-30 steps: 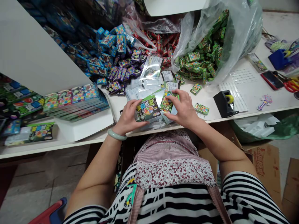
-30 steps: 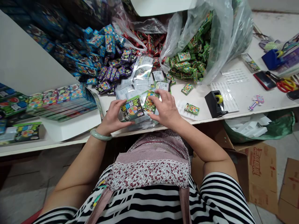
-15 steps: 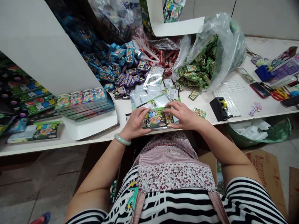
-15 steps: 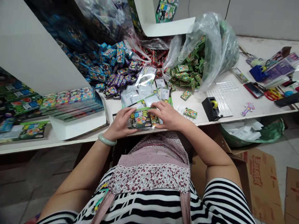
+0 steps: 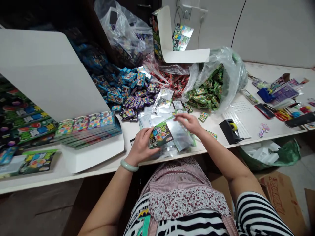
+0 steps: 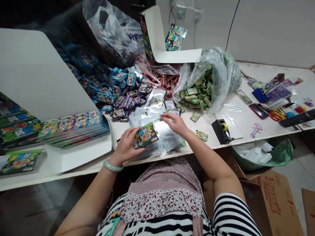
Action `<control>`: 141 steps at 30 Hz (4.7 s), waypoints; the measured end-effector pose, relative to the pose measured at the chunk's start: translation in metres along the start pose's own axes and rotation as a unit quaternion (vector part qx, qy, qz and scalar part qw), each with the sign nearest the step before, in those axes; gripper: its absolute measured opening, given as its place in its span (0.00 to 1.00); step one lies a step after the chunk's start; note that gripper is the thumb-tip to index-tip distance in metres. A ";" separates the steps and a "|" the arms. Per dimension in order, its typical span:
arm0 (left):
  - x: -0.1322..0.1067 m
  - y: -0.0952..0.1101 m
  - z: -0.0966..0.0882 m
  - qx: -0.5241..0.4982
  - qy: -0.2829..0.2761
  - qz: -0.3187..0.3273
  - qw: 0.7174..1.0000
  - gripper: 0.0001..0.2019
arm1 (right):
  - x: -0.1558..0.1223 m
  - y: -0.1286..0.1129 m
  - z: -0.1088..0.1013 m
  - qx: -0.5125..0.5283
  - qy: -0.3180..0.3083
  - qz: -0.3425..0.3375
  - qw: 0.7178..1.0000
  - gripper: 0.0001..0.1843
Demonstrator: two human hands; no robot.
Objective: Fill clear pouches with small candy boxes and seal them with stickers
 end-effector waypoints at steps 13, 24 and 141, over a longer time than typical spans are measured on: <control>0.001 -0.032 -0.020 -0.018 -0.016 -0.048 0.999 0.45 | 0.230 0.147 0.008 -0.360 -0.095 0.254 0.893 0.20; 0.004 -0.048 -0.022 -0.026 -0.003 -0.081 0.996 0.44 | 0.156 0.120 -0.029 -0.064 0.083 0.150 0.983 0.19; 0.009 -0.028 -0.013 -0.037 0.063 -0.087 0.994 0.47 | -0.003 0.037 0.025 -0.139 0.008 0.041 0.989 0.37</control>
Point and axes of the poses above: each hand's wrist, its own x-axis towards the middle knuckle, its own z-axis out of the palm, y = z × x, the point moved 4 cm from there along x, towards the middle knuckle, and after that the axes turned 9 degrees about -x, right-handed, at the moved point
